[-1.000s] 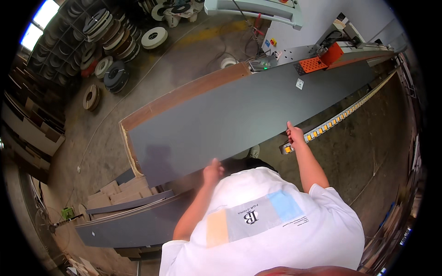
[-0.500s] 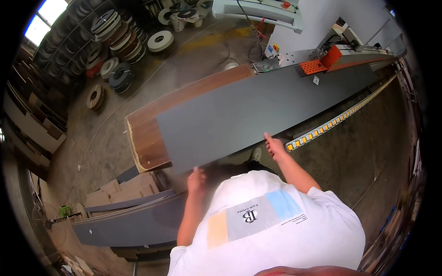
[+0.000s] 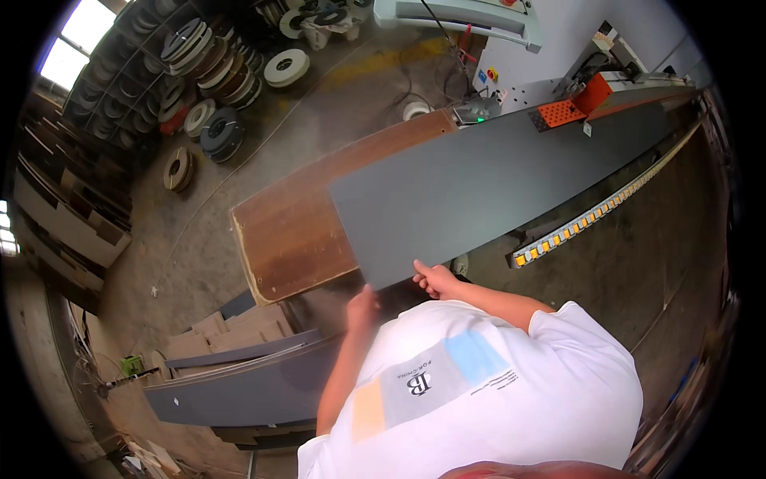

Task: The person picks up a metal frame and places it on a stack of wood panels. They then repeatedly pick up individual wood panels, place them onto a machine, and move them through the processing mechanism.

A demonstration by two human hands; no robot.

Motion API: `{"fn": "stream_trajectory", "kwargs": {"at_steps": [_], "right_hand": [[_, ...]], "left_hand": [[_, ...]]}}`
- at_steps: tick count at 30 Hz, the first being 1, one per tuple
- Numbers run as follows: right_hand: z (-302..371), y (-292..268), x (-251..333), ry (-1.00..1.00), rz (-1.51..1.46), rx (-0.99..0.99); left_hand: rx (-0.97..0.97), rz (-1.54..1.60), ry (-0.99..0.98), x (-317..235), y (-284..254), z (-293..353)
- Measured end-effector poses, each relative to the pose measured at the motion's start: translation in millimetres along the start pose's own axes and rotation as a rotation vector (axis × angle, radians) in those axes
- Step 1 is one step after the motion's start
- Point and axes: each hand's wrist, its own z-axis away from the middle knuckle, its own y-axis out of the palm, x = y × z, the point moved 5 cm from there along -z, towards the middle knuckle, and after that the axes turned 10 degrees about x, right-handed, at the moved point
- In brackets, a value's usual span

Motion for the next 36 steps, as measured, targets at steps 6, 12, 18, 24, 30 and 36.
{"fn": "stream_trajectory", "kwargs": {"at_steps": [6,12,18,24,30,36], "right_hand": [[16.9,-44.8,3.4,-0.108,-0.099,-0.232],[28.6,-99.5,7.0,-0.158,-0.056,-0.380],[43.0,-146.1,16.3,-0.206,-0.228,-0.464],[57.5,-196.7,24.0,-0.263,-0.378,-0.466],[63.5,-247.6,27.5,-0.340,-0.413,-0.590],[77.1,-300.3,29.9,-0.346,-0.483,-0.686]], "left_hand": [[0.173,-0.186,-0.153,-21.9,51.0,-8.1],[0.216,-0.197,-0.222,-38.5,107.3,-13.0],[0.296,-0.016,-0.230,-45.0,165.9,-26.2],[0.358,0.284,-0.373,-39.5,228.6,-41.1],[0.468,0.357,-0.362,-33.2,284.9,-53.9],[0.485,0.221,-0.211,-43.9,314.1,-47.2]]}}
